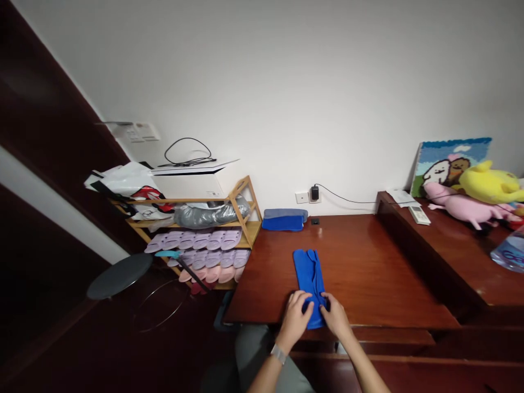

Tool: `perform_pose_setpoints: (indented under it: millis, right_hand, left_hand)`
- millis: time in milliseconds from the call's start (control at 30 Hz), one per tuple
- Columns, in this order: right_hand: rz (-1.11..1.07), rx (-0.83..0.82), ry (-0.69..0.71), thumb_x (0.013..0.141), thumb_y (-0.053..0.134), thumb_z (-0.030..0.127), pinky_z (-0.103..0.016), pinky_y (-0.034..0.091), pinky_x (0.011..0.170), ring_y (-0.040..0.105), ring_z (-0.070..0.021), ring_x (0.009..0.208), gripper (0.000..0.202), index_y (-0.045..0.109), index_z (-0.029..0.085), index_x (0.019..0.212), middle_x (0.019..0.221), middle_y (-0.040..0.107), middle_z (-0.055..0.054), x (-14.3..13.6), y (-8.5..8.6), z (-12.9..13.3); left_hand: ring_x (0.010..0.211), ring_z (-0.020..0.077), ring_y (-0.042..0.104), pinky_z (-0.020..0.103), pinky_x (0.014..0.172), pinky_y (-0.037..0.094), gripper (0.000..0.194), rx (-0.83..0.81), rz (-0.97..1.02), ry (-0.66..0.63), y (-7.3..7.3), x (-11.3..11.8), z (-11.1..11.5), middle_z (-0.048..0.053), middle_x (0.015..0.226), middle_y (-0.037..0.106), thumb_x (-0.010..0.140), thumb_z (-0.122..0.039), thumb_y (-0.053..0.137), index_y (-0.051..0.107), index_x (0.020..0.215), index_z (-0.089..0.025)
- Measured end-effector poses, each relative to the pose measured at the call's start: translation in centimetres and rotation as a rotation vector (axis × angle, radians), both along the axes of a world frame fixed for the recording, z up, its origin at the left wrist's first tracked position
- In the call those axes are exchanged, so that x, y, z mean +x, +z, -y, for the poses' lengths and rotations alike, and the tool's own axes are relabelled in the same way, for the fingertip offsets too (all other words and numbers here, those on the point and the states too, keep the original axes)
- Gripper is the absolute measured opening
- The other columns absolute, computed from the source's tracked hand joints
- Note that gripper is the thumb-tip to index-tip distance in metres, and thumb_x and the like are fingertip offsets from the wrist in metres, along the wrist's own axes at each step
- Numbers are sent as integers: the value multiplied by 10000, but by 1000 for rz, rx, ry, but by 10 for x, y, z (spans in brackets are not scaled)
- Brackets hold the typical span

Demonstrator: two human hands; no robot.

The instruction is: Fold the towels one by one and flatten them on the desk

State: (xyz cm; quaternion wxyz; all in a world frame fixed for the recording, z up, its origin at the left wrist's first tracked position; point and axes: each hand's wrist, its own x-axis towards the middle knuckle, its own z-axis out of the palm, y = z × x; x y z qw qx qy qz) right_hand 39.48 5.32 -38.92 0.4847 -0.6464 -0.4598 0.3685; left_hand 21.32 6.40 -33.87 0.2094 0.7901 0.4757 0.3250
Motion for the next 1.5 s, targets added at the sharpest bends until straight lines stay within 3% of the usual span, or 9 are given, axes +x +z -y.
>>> perform_pose_setpoints:
  millis: [100, 333, 533, 667, 833, 967, 1100, 1300, 1500]
  right_hand:
    - [-79, 18, 0, 628, 759, 519, -485, 529, 1024, 738, -323, 1028, 395, 773, 287, 947, 1012, 806, -68, 11, -1, 7]
    - [-522, -61, -26, 536, 895, 666, -437, 601, 796, 732, -275, 779, 647, 778, 221, 991, 852, 788, -66, 26, 6, 20]
    - [-741, -63, 28, 568, 945, 569, -401, 601, 821, 757, -259, 848, 644, 766, 226, 1083, 944, 798, -69, 3, 23, 22]
    - [-798, -50, 76, 546, 979, 495, -413, 588, 903, 765, -264, 922, 668, 764, 219, 1115, 954, 800, -64, -7, 41, 19]
    - [-803, -49, 110, 569, 983, 492, -402, 581, 909, 764, -259, 950, 659, 768, 224, 1131, 979, 806, -65, -14, 57, 22]
    - [-800, -59, 103, 580, 977, 518, -353, 571, 841, 754, -238, 912, 655, 769, 217, 1124, 969, 802, -67, -20, 65, 21]
    - [-722, -54, 90, 582, 966, 545, -273, 525, 668, 698, -173, 755, 666, 760, 209, 1118, 876, 767, -23, -24, 73, 19]
    - [-579, 82, 75, 632, 912, 613, -240, 467, 550, 603, -140, 674, 640, 768, 217, 1114, 806, 700, 2, -13, 96, 18]
    - [-363, 117, -16, 638, 872, 677, -313, 551, 633, 616, -159, 641, 610, 820, 203, 1019, 844, 766, -48, 48, 128, 24]
  left_hand:
    - [1120, 256, 627, 417, 986, 497, 233, -2, -147, -85, -3, 21, 15, 51, 1162, 702, 966, -234, 595, 716, 1157, -288]
    - [1146, 293, 612, 479, 1011, 477, 197, 81, -211, 24, 0, 8, 23, 85, 1188, 675, 972, -324, 625, 730, 1131, -276]
    - [1090, 262, 652, 430, 986, 527, 211, -45, 18, -127, 12, 22, 27, 73, 1148, 693, 955, -309, 634, 708, 1151, -286]
    - [961, 210, 700, 350, 894, 565, 134, -230, 300, -56, 3, 25, 19, 62, 1060, 710, 961, -341, 612, 690, 1017, -246]
    - [953, 233, 730, 351, 848, 591, 384, -435, 622, -22, -5, 18, 5, 79, 990, 736, 861, -532, 743, 678, 1047, -203]
    - [916, 229, 739, 328, 801, 596, 511, -521, 675, -60, 5, 11, 1, 94, 988, 751, 784, -551, 815, 717, 1117, -176]
    - [911, 240, 750, 343, 830, 602, 462, -535, 661, -103, 19, 2, -4, 111, 969, 787, 760, -486, 835, 771, 1081, -160]
    - [927, 245, 747, 336, 839, 581, 367, -435, 814, 147, 35, -24, -17, 116, 991, 797, 762, -451, 799, 775, 990, -165]
    - [848, 203, 716, 308, 713, 572, 513, -350, 1106, 415, 57, -78, -31, 66, 1016, 737, 737, -462, 788, 666, 1165, -207]
